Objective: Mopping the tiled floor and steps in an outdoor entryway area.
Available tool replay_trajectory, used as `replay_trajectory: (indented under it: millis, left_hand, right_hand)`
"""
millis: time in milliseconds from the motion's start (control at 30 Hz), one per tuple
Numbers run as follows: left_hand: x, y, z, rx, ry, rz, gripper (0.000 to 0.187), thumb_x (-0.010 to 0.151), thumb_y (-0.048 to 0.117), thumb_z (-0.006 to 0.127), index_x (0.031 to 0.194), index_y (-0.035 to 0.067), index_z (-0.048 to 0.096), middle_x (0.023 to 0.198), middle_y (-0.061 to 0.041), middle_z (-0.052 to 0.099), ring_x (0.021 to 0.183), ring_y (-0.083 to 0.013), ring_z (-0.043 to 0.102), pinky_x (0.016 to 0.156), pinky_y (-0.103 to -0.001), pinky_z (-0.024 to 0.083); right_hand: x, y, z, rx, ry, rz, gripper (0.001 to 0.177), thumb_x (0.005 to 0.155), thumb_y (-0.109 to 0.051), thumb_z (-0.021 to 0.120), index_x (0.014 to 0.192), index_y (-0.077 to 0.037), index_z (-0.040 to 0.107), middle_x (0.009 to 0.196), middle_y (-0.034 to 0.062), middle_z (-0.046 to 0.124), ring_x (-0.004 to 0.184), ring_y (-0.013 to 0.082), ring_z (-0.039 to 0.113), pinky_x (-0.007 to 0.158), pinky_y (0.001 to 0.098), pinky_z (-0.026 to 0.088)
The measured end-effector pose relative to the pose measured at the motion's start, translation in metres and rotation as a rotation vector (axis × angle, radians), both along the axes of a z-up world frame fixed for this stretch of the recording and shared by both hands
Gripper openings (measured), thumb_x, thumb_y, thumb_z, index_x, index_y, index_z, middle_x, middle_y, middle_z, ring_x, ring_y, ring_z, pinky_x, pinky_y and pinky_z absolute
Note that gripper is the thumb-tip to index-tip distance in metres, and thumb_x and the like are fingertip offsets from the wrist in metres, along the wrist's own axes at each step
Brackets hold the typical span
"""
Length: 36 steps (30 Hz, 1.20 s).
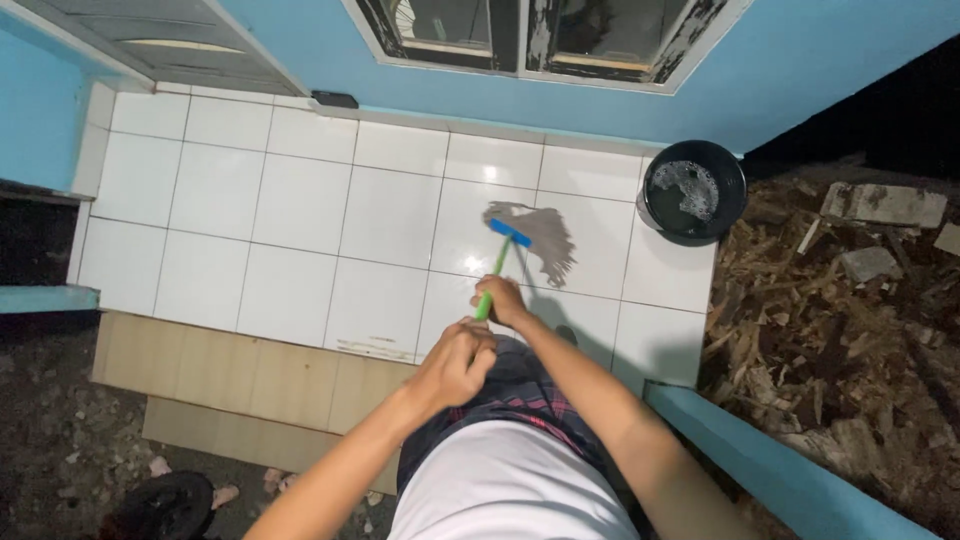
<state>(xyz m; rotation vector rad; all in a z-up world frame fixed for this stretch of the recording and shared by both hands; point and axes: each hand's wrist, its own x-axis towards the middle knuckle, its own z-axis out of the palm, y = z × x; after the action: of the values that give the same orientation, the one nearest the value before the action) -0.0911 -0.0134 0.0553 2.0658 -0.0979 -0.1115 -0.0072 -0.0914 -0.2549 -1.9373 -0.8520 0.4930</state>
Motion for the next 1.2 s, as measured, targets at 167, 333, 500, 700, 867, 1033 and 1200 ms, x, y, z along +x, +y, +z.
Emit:
replay_trajectory:
  millis: [167,333,500,700,867,1033,1200]
  left_hand:
    - [-0.023,0.008,-0.004,0.097,-0.006,0.094,0.027,0.080,0.014,0.055,0.060,-0.003,0.048,0.063,-0.021,0.053,0.067,-0.0387,0.055,0.075,-0.047,0.047]
    - [-0.027,0.016,0.010,0.097,-0.013,0.030,0.030,0.080,0.018,0.054,0.062,-0.004,0.047,0.066,-0.020,0.054,0.070,-0.0378,0.055,0.075,-0.045,0.045]
    - [-0.016,0.006,0.003,-0.039,0.019,-0.069,0.029,0.083,0.020,0.053,0.067,-0.005,0.051,0.068,-0.019,0.052,0.069,-0.0367,0.055,0.075,-0.044,0.045]
    - [0.003,-0.048,-0.004,-0.149,-0.022,-0.258,0.025,0.082,0.019,0.050,0.071,-0.004,0.054,0.071,-0.019,0.055,0.072,-0.0359,0.055,0.076,-0.044,0.046]
    - [0.018,-0.102,-0.022,-0.251,-0.038,-0.427,0.025,0.083,0.019,0.050,0.074,-0.005,0.052,0.074,-0.020,0.053,0.075,-0.0378,0.054,0.077,-0.045,0.047]
    - [0.025,-0.147,-0.051,-0.316,-0.003,-0.556,0.029,0.084,0.020,0.050,0.071,-0.006,0.044,0.075,-0.022,0.048,0.076,-0.0397,0.050,0.077,-0.045,0.046]
    - [0.016,-0.160,-0.083,-0.396,0.122,-0.487,0.036,0.082,0.029,0.051,0.070,-0.005,0.045,0.066,-0.019,0.042,0.065,-0.0340,0.048,0.069,-0.042,0.044]
  right_hand:
    - [-0.035,0.046,-0.023,0.301,0.428,0.050,0.022,0.081,-0.011,0.065,0.068,-0.006,0.048,0.074,0.0084,0.051,0.069,0.0254,0.053,0.063,0.0381,0.044]
    - [-0.044,0.037,-0.014,0.487,1.251,0.088,0.028,0.093,-0.009,0.060,0.072,-0.007,0.041,0.076,0.0030,0.040,0.066,0.0193,0.040,0.059,0.0358,0.037]
    - [-0.012,-0.018,0.052,0.138,-0.022,0.244,0.030,0.077,-0.013,0.072,0.061,-0.004,0.048,0.067,0.0142,0.055,0.072,0.0364,0.060,0.064,0.0456,0.046]
    - [-0.005,-0.112,0.049,-0.066,-0.105,0.071,0.025,0.075,-0.016,0.069,0.058,-0.006,0.054,0.069,0.0131,0.061,0.078,0.0360,0.063,0.073,0.0487,0.045]
    - [-0.015,-0.201,0.037,-0.262,-0.082,-0.060,0.030,0.079,-0.021,0.066,0.056,-0.006,0.053,0.070,0.0117,0.062,0.082,0.0326,0.064,0.081,0.0467,0.043]
    - [-0.033,-0.266,0.040,-0.304,-0.042,-0.245,0.028,0.080,-0.023,0.064,0.059,-0.008,0.055,0.071,0.0098,0.062,0.084,0.0308,0.064,0.082,0.0467,0.041]
    - [-0.051,-0.289,0.028,-0.363,-0.055,-0.375,0.030,0.082,-0.025,0.069,0.062,-0.007,0.056,0.073,0.0101,0.063,0.084,0.0324,0.063,0.079,0.0482,0.043]
